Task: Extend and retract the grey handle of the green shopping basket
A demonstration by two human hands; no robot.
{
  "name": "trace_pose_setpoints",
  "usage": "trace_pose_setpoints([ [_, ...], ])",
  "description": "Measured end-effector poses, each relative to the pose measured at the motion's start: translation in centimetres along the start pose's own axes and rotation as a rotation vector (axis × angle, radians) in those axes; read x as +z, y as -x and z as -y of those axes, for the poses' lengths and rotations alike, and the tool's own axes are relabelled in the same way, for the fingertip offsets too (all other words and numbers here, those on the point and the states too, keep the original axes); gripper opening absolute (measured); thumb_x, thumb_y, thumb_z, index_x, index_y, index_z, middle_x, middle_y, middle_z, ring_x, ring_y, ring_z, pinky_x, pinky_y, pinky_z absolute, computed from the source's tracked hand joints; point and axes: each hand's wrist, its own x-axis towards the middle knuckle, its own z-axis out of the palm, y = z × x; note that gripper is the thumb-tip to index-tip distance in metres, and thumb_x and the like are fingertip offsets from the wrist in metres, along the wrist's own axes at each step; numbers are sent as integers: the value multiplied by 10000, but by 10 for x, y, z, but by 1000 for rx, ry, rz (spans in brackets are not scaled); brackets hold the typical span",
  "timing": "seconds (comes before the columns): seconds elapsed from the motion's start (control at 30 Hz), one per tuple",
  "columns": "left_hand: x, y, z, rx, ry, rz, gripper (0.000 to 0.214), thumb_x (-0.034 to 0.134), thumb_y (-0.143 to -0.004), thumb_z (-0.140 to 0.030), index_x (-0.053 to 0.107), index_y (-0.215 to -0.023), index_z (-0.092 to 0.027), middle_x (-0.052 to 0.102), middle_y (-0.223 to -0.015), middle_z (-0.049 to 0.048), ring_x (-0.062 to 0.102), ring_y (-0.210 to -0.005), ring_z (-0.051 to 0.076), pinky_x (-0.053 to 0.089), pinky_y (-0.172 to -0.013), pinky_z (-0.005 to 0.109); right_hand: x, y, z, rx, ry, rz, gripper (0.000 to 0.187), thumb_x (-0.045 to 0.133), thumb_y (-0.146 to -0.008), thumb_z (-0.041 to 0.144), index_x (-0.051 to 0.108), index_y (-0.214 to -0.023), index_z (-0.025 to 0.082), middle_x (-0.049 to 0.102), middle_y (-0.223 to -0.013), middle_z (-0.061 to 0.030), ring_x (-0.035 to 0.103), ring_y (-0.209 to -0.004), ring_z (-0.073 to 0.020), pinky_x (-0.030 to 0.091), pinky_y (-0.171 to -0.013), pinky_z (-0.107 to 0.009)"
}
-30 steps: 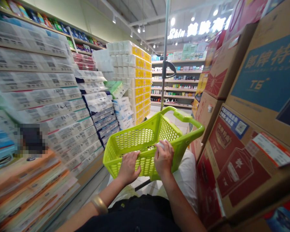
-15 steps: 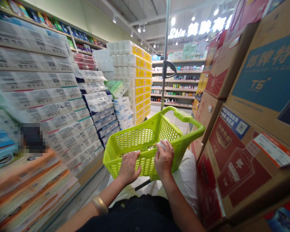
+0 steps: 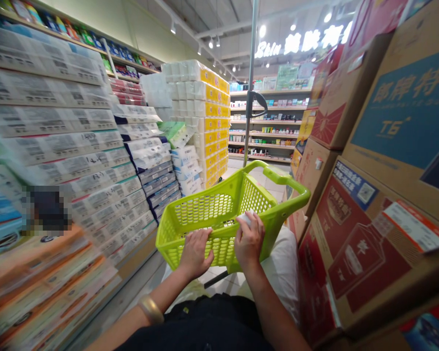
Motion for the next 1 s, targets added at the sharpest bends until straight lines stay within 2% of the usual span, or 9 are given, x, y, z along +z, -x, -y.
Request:
trace_pose_setpoints([
  [0.2,0,0,0,9,-5,9,523,548,-723,-232,453,-1234,-177,575,-1126,111,504,-1064,285,351,-979,445,12,18,26,-178,-139,243,381,458,-842,64,711,-1040,269,649,-1171,-35,471,-1230,-214,349,-1065,-393],
  [0.27,-1,0,0,5,-3,13,523,547,-721,-225,453,-1232,-175,575,-1126,107,503,-1068,283,347,-986,440,11,15,22,-161,-118,219,361,461,-848,71,715,-1022,259,653,-1167,-40,478,-1223,-219,346,-1063,-397],
  [0.4,0,1,-1,-1,9,8,526,546,-719,-213,450,-1235,-183,577,-1128,97,500,-1072,276,340,-993,432,2,1,2,-41,-8,49,306,462,-878,102,717,-998,218,646,-1167,-73,462,-1230,-244,338,-1061,-430],
  [0.47,0,1,-1,-1,11,1,522,544,-723,-214,451,-1236,-181,576,-1128,99,500,-1075,276,340,-994,434,-1,-1,-1,-16,13,10,300,463,-879,107,716,-1002,211,636,-1176,-83,450,-1240,-250,341,-1057,-435],
  [0.53,0,1,-2,-10,13,0,519,546,-722,-211,454,-1231,-180,577,-1127,102,502,-1077,277,343,-991,437,1,2,5,-37,-14,44,305,466,-871,100,716,-994,223,640,-1165,-72,453,-1236,-243,344,-1056,-424],
  [0.67,-2,1,-4,-17,10,18,528,555,-719,-231,452,-1235,-181,576,-1135,110,505,-1084,287,343,-996,455,9,17,27,-174,-120,220,354,476,-841,73,710,-1016,274,656,-1143,-25,487,-1201,-215,356,-1044,-377],
  [0.73,-3,2,-5,-19,8,23,524,553,-725,-236,452,-1236,-184,574,-1139,111,504,-1086,290,339,-1001,461,10,19,31,-193,-140,243,359,475,-838,70,710,-1014,278,661,-1139,-20,496,-1191,-212,357,-1037,-373],
  [1.0,-3,10,-12,-28,34,2,535,544,-717,-194,453,-1245,-203,577,-1137,98,508,-1089,282,346,-999,447,-4,-4,-4,-4,-8,-28,320,453,-865,110,718,-1004,222,632,-1178,-87,447,-1239,-257,337,-1056,-459],
])
